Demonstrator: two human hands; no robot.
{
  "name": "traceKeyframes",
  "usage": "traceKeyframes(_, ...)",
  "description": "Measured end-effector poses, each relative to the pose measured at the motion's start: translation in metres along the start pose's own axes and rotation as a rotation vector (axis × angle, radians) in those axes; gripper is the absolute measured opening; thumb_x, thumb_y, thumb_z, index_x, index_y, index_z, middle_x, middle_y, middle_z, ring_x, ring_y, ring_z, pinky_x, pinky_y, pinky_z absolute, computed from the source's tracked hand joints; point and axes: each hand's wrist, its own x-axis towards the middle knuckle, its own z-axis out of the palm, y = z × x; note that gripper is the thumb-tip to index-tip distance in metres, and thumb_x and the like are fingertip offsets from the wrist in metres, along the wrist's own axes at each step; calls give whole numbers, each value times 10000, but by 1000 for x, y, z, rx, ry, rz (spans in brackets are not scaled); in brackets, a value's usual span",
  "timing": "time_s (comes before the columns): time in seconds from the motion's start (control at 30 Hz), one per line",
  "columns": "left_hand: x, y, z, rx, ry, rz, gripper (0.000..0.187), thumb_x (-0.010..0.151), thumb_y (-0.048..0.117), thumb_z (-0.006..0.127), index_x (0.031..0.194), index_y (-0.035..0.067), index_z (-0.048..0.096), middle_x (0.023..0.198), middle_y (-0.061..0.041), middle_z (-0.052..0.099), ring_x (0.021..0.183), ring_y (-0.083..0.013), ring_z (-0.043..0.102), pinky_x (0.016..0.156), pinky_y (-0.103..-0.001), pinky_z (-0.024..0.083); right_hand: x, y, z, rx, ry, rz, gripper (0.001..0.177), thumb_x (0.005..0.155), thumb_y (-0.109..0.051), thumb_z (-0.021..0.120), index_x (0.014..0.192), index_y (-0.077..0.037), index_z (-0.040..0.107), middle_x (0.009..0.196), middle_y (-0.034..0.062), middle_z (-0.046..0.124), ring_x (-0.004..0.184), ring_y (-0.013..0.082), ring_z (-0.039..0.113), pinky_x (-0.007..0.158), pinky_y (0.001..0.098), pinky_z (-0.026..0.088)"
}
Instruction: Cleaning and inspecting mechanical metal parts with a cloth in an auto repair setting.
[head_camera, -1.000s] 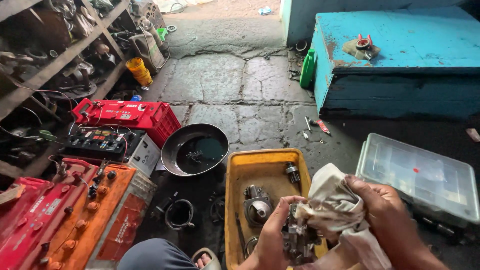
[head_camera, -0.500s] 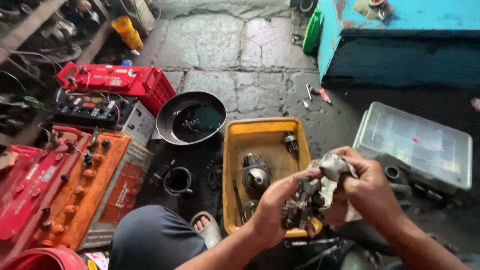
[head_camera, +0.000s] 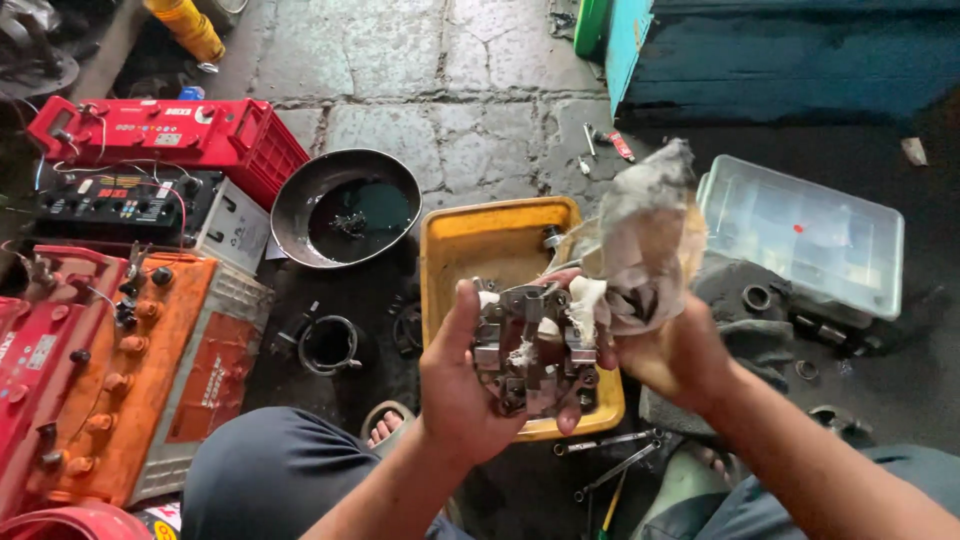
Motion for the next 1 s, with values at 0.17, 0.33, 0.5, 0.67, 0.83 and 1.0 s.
traceKeyframes(0.17,-2,15,7,-17,56,59,870,1043,649,343,1588,-29,352,1271,-253,648,1106,-406,672,731,-509,580,4,29,-25,68,-1,24,392,1070,-295,500,1351,-31,566,1186,150,643,1048,301,593,863,459,492)
traceKeyframes(0.33,-10,29,-14,148,101,187,837,1091,613,369,1602,-50,376,1265,-233,657,1060,-342,692,757,-446,564,-5,9,28,243,-126,209,416,983,-309,580,1276,-16,608,1189,166,657,1074,301,658,961,490,532)
traceKeyframes(0.5,-15,32,-19,207,-20,278,736,1196,538,403,1604,-74,404,1224,-204,656,949,-273,692,850,-481,586,-2,4,-7,-485,-207,153,416,930,-59,719,1307,99,646,1216,218,682,1048,261,646,966,440,497)
traceKeyframes(0.67,-12,20,10,1182,-47,369,711,1087,520,567,1468,-79,513,1382,-215,586,1122,-330,670,981,-448,574,-2,-18,7,-76,112,67,439,931,-163,678,1304,54,598,1174,188,710,1011,303,700,924,466,554)
traceKeyframes(0.83,-1,2,18,2180,-107,413,691,947,486,728,1315,-88,612,1509,-222,537,1239,-388,652,1046,-419,553,-12,-31,14,-115,157,4,473,879,-144,701,1319,-2,599,1167,152,710,1023,271,705,907,439,578)
traceKeyframes(1.0,1,-3,12,2162,-109,340,768,882,524,765,1378,-30,570,1531,-217,536,1227,-394,662,994,-418,553,-24,-44,18,-471,205,-33,566,823,-34,745,1364,-44,581,1172,102,695,1032,224,681,881,400,578)
